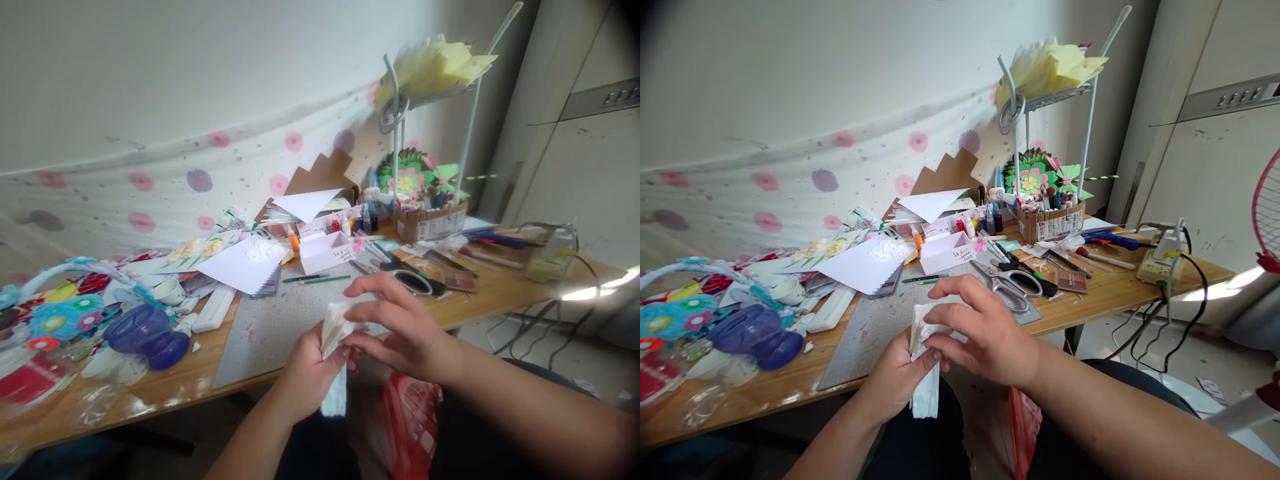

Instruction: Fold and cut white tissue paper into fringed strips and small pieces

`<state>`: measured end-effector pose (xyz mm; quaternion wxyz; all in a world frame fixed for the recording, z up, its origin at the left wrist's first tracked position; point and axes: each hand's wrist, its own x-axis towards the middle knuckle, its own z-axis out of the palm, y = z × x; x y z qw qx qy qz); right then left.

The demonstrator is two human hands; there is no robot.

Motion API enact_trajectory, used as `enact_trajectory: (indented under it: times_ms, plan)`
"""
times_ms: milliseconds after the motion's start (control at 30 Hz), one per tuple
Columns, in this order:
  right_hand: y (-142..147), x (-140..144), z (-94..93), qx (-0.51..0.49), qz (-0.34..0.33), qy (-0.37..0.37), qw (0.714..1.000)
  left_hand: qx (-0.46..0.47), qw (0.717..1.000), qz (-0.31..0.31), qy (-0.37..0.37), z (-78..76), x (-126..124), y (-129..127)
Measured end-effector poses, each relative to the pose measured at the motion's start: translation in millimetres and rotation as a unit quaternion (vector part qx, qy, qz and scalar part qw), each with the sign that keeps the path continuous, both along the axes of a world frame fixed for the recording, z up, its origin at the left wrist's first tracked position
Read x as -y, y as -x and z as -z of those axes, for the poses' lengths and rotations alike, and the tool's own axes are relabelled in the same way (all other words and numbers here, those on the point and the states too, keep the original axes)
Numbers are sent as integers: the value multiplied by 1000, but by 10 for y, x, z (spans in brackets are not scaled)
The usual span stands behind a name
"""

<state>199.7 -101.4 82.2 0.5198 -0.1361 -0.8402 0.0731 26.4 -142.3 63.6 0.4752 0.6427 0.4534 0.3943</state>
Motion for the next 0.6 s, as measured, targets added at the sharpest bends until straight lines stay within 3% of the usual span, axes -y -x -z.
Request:
enact_trajectory:
  times_ms: [333,600]
  plan:
    - [-82,18,7,-2,46,-45,998,22,999,-16,19,84,55,-95]
    - [-109,21,-42,26,18,28,999,-29,999,-14,4,87,70,-69]
